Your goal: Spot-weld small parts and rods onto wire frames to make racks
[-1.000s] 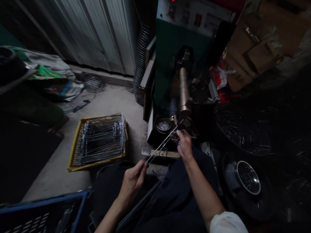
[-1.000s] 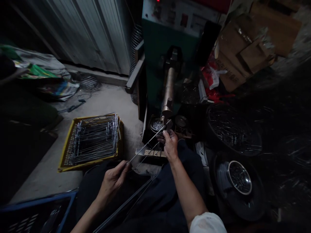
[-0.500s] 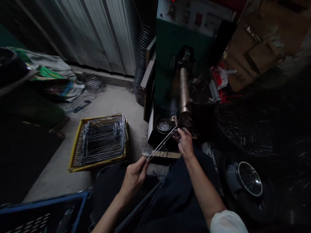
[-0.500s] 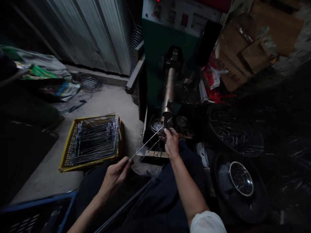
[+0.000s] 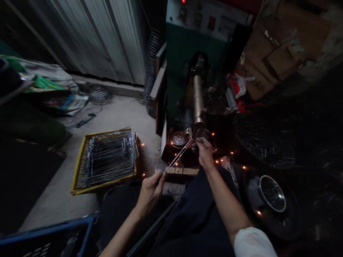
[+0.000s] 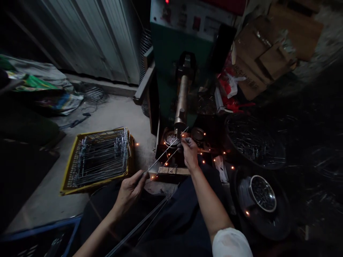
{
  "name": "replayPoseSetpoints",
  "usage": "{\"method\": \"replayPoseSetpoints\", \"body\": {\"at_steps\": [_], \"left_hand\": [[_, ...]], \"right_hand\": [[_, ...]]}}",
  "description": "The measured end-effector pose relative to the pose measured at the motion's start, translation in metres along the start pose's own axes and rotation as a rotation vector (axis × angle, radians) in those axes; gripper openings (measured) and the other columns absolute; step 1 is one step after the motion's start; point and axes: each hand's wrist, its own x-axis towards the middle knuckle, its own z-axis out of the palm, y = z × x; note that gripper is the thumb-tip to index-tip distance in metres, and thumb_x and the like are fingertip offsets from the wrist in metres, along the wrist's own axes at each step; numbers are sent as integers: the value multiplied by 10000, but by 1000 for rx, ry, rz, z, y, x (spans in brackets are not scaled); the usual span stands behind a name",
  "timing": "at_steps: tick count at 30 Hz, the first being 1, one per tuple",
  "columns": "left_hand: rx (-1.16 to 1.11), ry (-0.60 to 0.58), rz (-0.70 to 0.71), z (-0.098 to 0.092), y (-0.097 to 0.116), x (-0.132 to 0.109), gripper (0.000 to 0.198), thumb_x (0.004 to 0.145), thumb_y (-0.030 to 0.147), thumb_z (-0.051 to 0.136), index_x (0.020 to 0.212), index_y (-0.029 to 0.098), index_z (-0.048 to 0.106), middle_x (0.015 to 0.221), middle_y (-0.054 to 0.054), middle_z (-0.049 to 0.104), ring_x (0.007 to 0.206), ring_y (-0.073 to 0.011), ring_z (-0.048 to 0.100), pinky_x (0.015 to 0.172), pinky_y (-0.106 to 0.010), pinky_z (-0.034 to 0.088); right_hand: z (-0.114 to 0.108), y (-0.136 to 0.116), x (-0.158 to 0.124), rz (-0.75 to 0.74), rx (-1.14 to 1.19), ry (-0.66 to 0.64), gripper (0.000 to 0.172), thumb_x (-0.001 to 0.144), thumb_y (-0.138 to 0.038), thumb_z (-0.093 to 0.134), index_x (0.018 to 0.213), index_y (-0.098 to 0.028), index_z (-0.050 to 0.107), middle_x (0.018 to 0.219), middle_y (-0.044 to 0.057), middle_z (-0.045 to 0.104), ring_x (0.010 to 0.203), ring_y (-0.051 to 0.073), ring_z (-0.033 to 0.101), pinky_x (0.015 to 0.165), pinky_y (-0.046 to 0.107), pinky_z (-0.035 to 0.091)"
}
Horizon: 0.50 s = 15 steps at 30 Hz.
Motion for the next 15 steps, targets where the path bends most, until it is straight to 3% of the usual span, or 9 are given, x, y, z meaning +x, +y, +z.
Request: {"method": "replayPoseSetpoints", "body": {"at_steps": [5,10,13,15], "left_hand": [[6,23,19,7,0,11,328,948,341,420,662,190,473,570,64,366,511,-90,369,514,-211,300],[27,10,-31,1,7,16,340,952,380,424,688,188,520,551,68,366,501,-95,366,491,-205,307],[55,-11,-39,-8,7,11,341,941,426,422,787,187,610,570,50,497,514,-114,460,495,-207,371],[92,-6,-6,-16,6,3,335,914,467,447,868,202,647,671,22,645,579,-144,579,540,-220,449]], "right_hand": [[-6,-4,9,-67,-70,16,277,738,-420,731,733,-179,593,565,-72,553,484,57,490,463,166,414],[-6,-5,11,-11,-93,-9,293,747,-443,712,735,-184,575,584,-59,576,463,58,488,438,168,397],[-16,-2,3,-7,-145,-20,316,766,-493,687,783,-195,581,604,-55,594,469,66,510,439,169,412],[-36,1,-6,-29,-227,-46,334,780,-527,662,821,-204,588,608,-54,599,471,78,523,448,181,433]]}}
